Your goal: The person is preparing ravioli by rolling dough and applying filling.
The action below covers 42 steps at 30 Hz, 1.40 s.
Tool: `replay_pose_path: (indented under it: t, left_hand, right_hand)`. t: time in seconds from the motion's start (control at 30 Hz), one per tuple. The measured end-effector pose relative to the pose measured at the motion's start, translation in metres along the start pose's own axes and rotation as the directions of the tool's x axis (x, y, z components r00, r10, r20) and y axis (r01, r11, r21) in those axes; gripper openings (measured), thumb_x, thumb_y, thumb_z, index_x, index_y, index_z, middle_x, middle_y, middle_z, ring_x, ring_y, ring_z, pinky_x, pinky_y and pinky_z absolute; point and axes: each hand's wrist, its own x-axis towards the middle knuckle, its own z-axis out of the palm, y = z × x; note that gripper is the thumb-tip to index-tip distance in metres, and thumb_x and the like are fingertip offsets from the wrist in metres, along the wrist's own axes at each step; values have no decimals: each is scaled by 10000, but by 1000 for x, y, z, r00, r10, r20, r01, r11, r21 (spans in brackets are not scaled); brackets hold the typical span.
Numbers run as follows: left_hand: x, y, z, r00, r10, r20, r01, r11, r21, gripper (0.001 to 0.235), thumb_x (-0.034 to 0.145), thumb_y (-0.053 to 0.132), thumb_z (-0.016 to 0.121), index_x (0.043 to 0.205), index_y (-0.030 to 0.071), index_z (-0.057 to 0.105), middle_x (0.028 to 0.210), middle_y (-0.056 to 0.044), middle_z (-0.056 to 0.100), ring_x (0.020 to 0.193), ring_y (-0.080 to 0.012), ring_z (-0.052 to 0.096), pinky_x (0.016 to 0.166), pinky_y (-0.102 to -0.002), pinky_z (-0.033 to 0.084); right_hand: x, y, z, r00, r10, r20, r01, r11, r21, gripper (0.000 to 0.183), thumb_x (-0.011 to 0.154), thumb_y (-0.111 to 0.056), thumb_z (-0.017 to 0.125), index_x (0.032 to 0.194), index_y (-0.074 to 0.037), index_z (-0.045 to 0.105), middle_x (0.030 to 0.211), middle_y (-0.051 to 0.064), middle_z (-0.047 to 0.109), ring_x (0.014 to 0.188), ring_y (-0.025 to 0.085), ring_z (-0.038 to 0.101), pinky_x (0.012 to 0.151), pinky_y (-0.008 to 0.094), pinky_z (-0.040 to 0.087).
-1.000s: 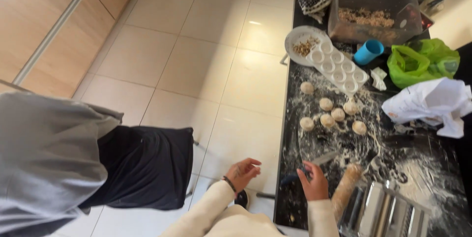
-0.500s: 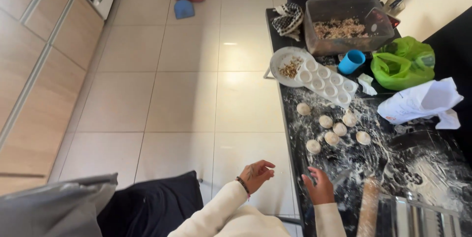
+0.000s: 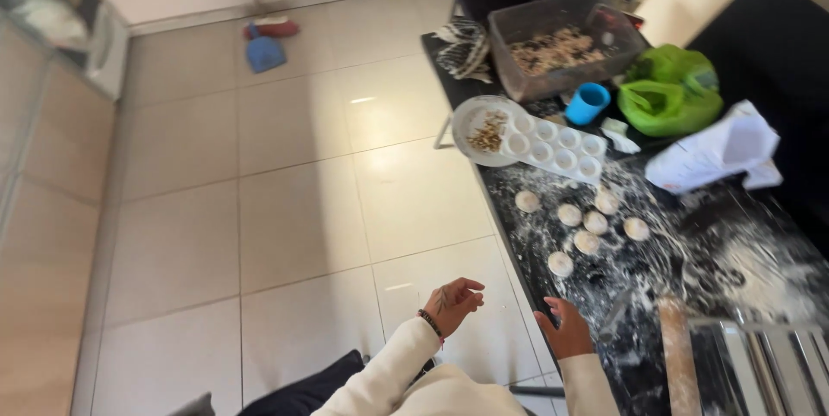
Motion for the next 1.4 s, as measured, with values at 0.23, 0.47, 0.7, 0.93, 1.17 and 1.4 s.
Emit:
replay_pose_path:
  t: [0.23, 0.47, 0.7, 0.93, 1.17, 1.4]
  left_hand:
    - [26, -15, 14, 997, 75, 3, -75, 982, 174, 382, 971, 325, 667, 1272, 90, 675, 1073, -89, 775, 998, -172, 720, 908, -333, 570]
    - [47, -27, 42, 999, 49, 22, -49, 998, 26, 562, 977, 340, 650, 1461, 132, 452, 1373, -111, 618, 1200, -247, 661, 971, -387, 568]
    - [67, -31, 65, 995, 80, 53, -83, 995, 50, 486, 995, 346, 640, 1404, 109, 527, 1296, -114, 684, 1154, -232, 699, 953, -369, 567]
    - [100, -46, 97, 998, 62, 24, -63, 995, 71, 441, 992, 321, 667, 1365, 107, 565, 1223, -80, 706, 1082, -201, 715, 894, -361, 583]
    - [108, -44, 126, 997, 55, 61, -63, 990, 127, 457, 968, 325, 680, 1353, 100, 582, 1173, -80, 722, 1037, -196, 725, 882, -358, 584]
    - [176, -121, 143, 969, 136, 208, -151, 987, 58, 498, 957, 347, 717, 1351, 66, 598, 1147, -132, 731, 1040, -217, 690, 916, -363, 567]
  right_hand:
    - [-23, 26, 16, 989, 133, -56, -130, 990, 58, 545, 810, -428, 778, 1244, -116, 674, 1232, 112, 736, 1119, 275, 722, 942, 429, 565]
    - [-35, 130, 38, 967, 232, -101, -236, 971, -31, 556, 782, -382, 835, 1228, -95, 671, 1256, 134, 702, 1106, 308, 696, 920, 443, 565]
    - [-26, 184, 27, 919, 300, -256, -343, 929, -142, 520, 798, -359, 835, 1209, -91, 661, 1201, 129, 684, 1111, 323, 668, 956, 448, 545]
    - [-18, 174, -4, 867, 381, -320, -468, 843, -265, 594, 775, -277, 867, 1273, -125, 581, 1306, 125, 584, 1241, 351, 574, 1008, 460, 511]
    - [-29, 211, 7, 897, 338, -286, -395, 903, -169, 746, 753, -262, 872, 1341, -40, 470, 1284, 225, 608, 1158, 424, 615, 947, 487, 521]
    - [-33, 248, 33, 914, 354, -197, -344, 935, 84, 422, 845, -232, 808, 1197, -89, 625, 1049, 165, 751, 943, 310, 742, 837, 415, 579]
